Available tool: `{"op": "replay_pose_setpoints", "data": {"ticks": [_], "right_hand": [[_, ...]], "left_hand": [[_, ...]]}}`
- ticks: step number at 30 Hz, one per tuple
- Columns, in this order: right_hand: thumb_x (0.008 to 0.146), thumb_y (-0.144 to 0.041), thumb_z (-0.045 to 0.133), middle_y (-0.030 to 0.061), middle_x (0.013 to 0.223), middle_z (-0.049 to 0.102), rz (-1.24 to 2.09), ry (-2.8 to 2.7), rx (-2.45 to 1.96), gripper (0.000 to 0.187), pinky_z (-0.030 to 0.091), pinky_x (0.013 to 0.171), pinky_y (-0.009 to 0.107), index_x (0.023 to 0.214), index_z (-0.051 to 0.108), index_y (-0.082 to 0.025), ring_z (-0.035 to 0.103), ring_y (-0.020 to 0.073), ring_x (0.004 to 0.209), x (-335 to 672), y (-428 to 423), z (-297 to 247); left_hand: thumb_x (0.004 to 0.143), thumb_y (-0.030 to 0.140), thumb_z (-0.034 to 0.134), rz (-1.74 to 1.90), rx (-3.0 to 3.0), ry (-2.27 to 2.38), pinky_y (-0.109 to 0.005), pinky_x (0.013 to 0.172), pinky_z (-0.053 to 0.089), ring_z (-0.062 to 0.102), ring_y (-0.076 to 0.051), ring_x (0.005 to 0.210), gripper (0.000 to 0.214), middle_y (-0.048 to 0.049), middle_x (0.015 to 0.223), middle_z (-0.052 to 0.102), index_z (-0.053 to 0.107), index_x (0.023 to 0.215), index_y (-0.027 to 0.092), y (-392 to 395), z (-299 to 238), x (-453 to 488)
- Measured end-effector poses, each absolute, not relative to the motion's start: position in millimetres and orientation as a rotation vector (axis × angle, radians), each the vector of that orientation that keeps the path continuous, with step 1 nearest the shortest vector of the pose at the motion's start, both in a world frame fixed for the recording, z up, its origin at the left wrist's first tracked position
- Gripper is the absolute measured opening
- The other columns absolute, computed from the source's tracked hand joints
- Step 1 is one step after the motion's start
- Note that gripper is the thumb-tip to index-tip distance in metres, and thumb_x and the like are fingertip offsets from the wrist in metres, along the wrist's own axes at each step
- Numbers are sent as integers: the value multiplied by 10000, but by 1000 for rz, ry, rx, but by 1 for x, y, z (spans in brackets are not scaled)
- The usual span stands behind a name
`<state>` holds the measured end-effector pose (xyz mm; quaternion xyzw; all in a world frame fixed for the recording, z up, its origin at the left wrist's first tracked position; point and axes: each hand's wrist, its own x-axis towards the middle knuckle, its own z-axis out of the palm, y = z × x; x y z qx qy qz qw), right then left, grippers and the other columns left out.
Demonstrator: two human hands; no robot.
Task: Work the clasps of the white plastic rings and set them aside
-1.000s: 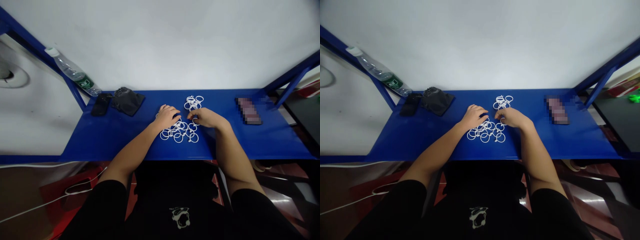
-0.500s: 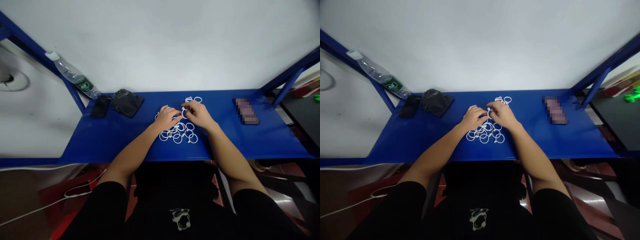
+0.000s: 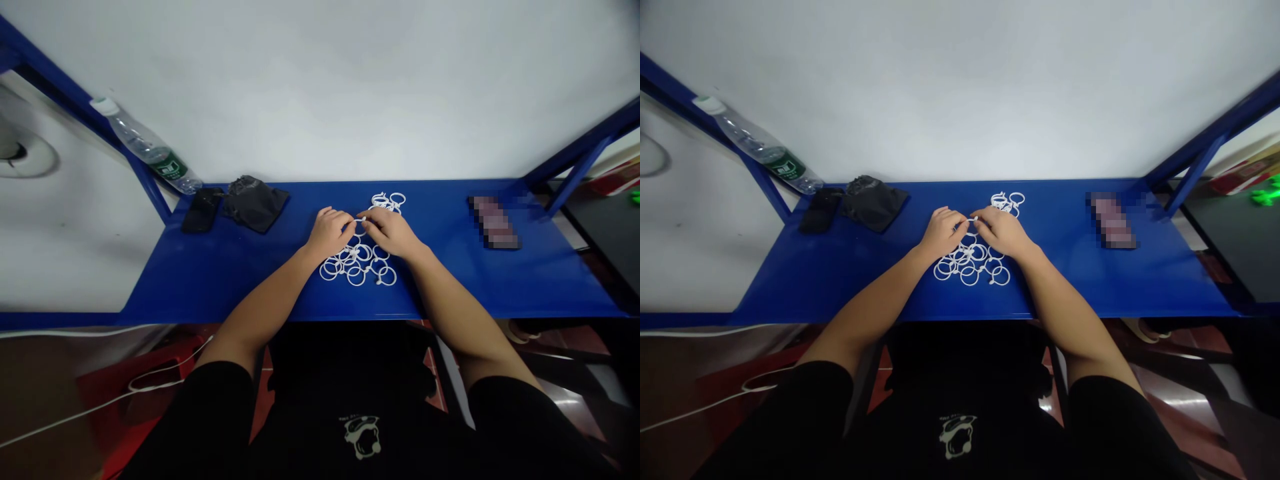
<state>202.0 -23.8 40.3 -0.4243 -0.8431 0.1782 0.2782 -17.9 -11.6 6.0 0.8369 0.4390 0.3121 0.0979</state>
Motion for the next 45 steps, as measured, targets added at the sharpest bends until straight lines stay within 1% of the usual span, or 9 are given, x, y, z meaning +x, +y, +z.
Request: {"op": "replay_pose_setpoints", "data": {"ticks": [7, 13, 16, 20, 24, 27, 32, 39, 45], "right_hand": [[945, -220, 499, 93, 946, 778, 499, -2191, -1086, 268, 538, 831, 397, 1011, 758, -192, 690, 251, 844, 201, -20, 35], [878, -184, 506, 64, 881, 770, 468, -2134, -1066, 242, 534, 807, 371, 882, 746, -216, 691, 234, 811, 205, -17, 32], [882, -166, 512, 71, 941, 796, 417, -2134, -1053, 277, 554, 830, 382, 944, 776, -219, 721, 247, 862, 207, -17, 32], [921, -161, 528, 96, 1087, 808, 233, -2040, -1136, 358, 579, 892, 416, 1153, 795, -220, 740, 270, 978, 213, -17, 36], [915, -139, 549, 116, 1196, 775, 106, -1910, -1285, 401, 599, 878, 446, 1228, 784, -228, 728, 286, 1023, 224, -13, 39], [849, -107, 586, 140, 1334, 716, 90, -1894, -1386, 486, 612, 836, 463, 1283, 770, -225, 714, 302, 1045, 230, -9, 38], [841, -99, 597, 140, 1303, 721, 165, -1988, -1329, 495, 610, 805, 437, 1289, 767, -223, 707, 280, 987, 225, -10, 36], [911, -149, 576, 99, 1150, 776, 326, -2252, -1088, 357, 577, 835, 405, 1192, 782, -225, 706, 251, 951, 208, -19, 37], [957, -254, 617, 101, 1131, 784, 469, -2306, -1026, 436, 541, 779, 373, 1378, 713, -189, 686, 219, 855, 202, -22, 33]], "left_hand": [[1114, 316, 524, 956, 2526, 1226, -478, 1130, 481, 706, -230, 959, 265, -38, 944, 774, 694, 929, 232, -14, 5, -17], [1116, 323, 525, 876, 2601, 1110, -484, 1191, 442, 709, -224, 1007, 265, -37, 1038, 795, 704, 942, 236, -19, 8, -15], [1111, 331, 546, 855, 2608, 1101, -495, 1206, 431, 714, -232, 1046, 240, -42, 1081, 801, 737, 999, 238, -16, 9, -18], [1066, 310, 639, 870, 2546, 1237, -518, 1187, 443, 703, -271, 1165, 176, -68, 1197, 794, 768, 1164, 241, -11, 9, -25], [944, 261, 791, 756, 2524, 1288, -563, 1249, 388, 676, -290, 1211, 84, -57, 1241, 776, 786, 1027, 254, -12, 7, -24], [911, 254, 821, 670, 2513, 1281, -587, 1297, 333, 659, -293, 1249, 51, -50, 1271, 764, 774, 932, 252, -16, 7, -21], [935, 250, 802, 582, 2476, 1332, -608, 1318, 298, 635, -302, 1296, 71, -59, 1307, 752, 783, 1003, 263, -19, 11, -19], [1028, 217, 689, 787, 2384, 1491, -581, 1301, 311, 697, -265, 1142, 104, -20, 1082, 801, 723, 942, 263, -17, 13, -19], [1045, 205, 668, 947, 2270, 1605, -500, 1230, 411, 737, -224, 969, 91, 8, 874, 767, 715, 987, 258, -13, 14, -18]]}}
